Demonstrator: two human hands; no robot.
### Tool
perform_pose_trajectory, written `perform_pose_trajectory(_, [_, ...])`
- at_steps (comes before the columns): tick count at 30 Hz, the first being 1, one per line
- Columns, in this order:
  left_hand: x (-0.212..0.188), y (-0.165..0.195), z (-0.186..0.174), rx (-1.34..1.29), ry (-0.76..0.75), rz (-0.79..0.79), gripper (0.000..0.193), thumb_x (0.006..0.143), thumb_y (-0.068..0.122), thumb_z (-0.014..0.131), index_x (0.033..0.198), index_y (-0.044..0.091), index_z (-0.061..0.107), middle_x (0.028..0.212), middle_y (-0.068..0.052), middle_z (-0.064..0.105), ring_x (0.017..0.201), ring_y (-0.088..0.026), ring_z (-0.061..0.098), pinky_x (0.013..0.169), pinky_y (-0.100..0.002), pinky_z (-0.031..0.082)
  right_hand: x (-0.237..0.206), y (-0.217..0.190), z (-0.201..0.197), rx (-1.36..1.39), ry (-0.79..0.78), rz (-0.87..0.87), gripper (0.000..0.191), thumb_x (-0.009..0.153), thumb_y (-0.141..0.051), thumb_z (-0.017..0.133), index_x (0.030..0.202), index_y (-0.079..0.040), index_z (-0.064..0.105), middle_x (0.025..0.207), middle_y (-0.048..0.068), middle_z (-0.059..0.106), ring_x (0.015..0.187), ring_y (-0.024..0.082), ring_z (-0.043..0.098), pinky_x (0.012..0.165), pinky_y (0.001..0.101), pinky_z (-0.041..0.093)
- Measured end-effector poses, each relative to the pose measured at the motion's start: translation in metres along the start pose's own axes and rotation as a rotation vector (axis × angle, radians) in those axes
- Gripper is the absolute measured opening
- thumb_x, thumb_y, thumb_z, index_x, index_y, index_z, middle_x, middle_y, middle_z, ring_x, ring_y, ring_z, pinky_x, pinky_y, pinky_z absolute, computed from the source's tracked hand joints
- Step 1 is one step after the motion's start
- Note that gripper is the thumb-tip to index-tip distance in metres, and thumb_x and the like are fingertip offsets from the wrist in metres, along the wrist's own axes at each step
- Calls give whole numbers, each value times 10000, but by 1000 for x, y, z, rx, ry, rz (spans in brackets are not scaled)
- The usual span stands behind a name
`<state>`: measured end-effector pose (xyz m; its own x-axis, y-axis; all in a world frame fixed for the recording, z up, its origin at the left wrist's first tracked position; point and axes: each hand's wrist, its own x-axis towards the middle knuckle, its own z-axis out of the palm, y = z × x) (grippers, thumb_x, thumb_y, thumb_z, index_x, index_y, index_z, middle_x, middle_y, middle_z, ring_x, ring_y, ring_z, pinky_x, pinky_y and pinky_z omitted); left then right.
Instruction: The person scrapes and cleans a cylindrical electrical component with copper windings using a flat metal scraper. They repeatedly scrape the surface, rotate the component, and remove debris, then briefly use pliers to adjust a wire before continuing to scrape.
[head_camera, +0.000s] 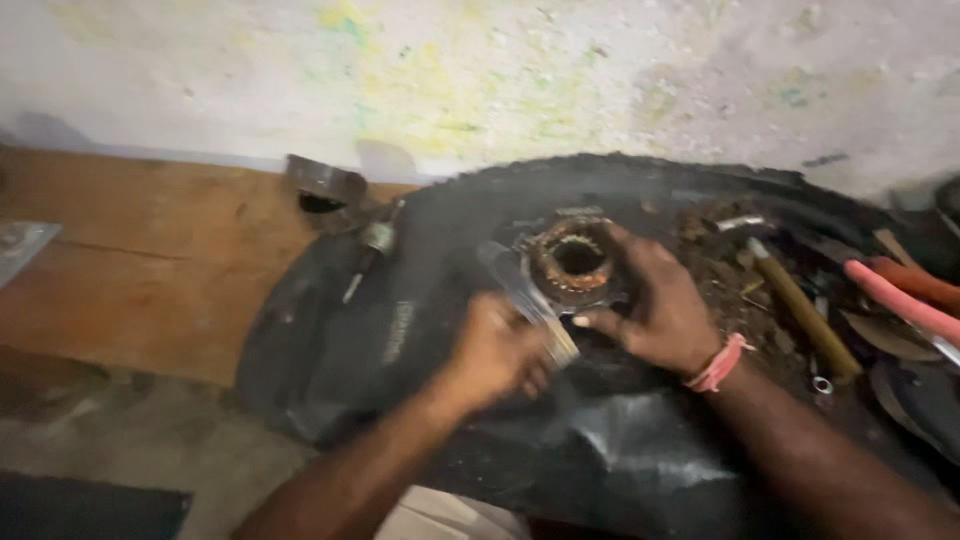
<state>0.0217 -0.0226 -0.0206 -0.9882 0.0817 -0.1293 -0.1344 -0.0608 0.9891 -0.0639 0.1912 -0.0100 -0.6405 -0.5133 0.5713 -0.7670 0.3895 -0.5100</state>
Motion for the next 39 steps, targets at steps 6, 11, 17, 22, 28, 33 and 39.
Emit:
perform_pose_trajectory(6, [-28, 14, 8, 214, 90, 372, 201, 972, 167, 694, 1072, -7, 686, 845, -95, 737, 656, -179, 673, 536, -317, 558, -5, -10, -13, 69, 128, -95, 961, 665, -319, 905, 1473, 2, 499, 1440, 256, 561, 1283, 344, 568, 1075, 438, 479])
perform_pose_trajectory(11, [2, 41, 17, 710, 103, 745, 240, 999, 234, 715, 1051, 14, 635, 928, -159, 708, 818, -344, 724, 686, -433, 576, -19, -13, -20, 249, 112, -240, 686, 821, -162, 813, 1430, -19, 531, 1327, 181, 667, 1170, 258, 676, 1035, 358, 534])
perform_pose_trajectory(17, [33, 60, 17, 930, 146, 881, 355, 882, 395, 789, 916, 61, 674, 808, -132, 703, 730, -326, 716, 648, -444, 553, -26, 6, -21, 186, 184, 7, 286, 877, -21, 757, 1152, 1, 684, 913, 74, 743, 723, 132, 681, 649, 253, 526])
perform_pose_trajectory(22, [52, 119, -113, 1639, 510, 876, 443, 884, 115, 677, 1318, 28, 666, 1378, -187, 649, 1329, -344, 559, 1184, -478, 396, -25, 16, -34, 418, 362, 179, 212, 973, -2, 723, 1155, 50, 628, 950, 53, 681, 832, 86, 614, 710, 245, 502])
perform_pose_trajectory(28, [40, 142, -193, 2115, 263, -43, 654, 795, 365, 801, 1355, 104, 584, 1360, -142, 590, 1348, -309, 481, 1219, -575, 218, -20, 6, -32, 334, 320, 140, 239, 958, -19, 706, 1176, 57, 648, 890, 71, 707, 768, 86, 618, 673, 259, 504])
perform_pose_trajectory(33, [19, 150, -190, 2338, 263, 251, 538, 816, 388, 785, 1266, 135, 632, 1298, -114, 629, 1308, -277, 547, 1216, -539, 279, -20, 4, -39, 170, 307, 213, 183, 949, -36, 724, 1103, 47, 672, 742, 87, 683, 633, 125, 593, 594, 287, 477])
perform_pose_trajectory(39, [-23, 130, -167, 2389, 255, 773, 445, 856, 288, 727, 1281, 202, 627, 1292, -140, 635, 1204, -290, 580, 1155, -580, 338, -18, 7, -37, 268, 326, 200, 175, 954, -43, 710, 1100, 38, 657, 802, 80, 709, 680, 119, 635, 606, 278, 499])
